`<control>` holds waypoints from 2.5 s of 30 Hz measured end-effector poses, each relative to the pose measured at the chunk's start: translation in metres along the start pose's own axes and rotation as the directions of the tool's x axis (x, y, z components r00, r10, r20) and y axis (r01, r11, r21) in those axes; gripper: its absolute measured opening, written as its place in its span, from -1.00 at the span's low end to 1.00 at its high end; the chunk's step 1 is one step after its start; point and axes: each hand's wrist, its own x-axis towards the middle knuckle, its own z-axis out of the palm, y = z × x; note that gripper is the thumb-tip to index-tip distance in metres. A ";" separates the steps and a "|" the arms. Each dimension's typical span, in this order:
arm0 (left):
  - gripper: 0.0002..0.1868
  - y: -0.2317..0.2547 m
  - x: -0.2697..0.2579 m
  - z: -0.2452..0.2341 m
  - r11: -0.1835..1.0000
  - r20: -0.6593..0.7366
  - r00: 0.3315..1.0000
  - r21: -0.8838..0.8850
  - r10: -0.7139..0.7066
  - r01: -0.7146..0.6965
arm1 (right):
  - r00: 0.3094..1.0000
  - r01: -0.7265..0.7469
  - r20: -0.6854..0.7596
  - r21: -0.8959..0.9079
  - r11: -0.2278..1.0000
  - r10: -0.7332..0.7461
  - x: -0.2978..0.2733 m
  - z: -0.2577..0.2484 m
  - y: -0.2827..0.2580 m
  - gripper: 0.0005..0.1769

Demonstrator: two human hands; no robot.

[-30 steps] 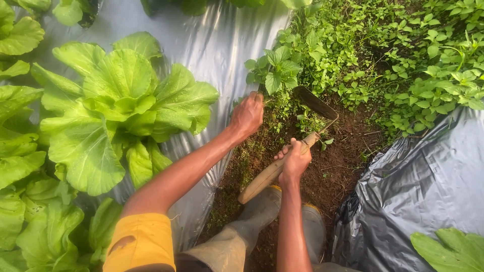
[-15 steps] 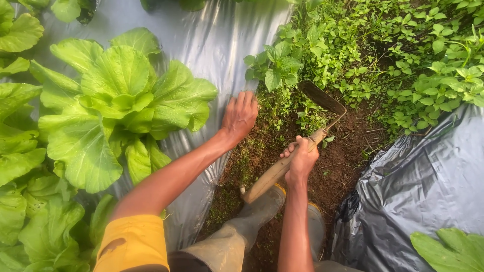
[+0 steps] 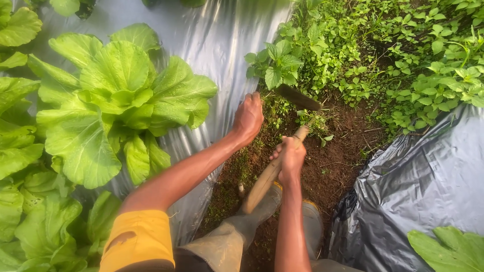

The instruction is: The person uses a hoe to loosen soil and uproot weeds between rows of leafy green vegetables. They gather the removed weeds by hand and discard them along the path while continuing to clear the area.

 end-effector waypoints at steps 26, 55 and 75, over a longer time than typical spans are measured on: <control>-0.49 0.005 -0.012 -0.006 0.834 -0.002 0.983 -0.530 -0.181 0.152 | 0.998 -0.039 0.043 0.103 0.994 0.035 0.000 -0.006 0.003 -0.85; -0.77 0.012 -0.006 -0.032 0.983 0.009 0.999 0.175 0.048 -0.049 | 0.990 -0.051 0.131 0.017 0.999 0.048 -0.006 -0.010 0.017 -0.85; -0.68 0.078 -0.032 -0.062 0.952 -0.013 0.952 -0.029 -0.305 0.304 | 0.971 -0.068 0.232 0.024 0.997 0.060 -0.005 -0.016 0.014 -0.85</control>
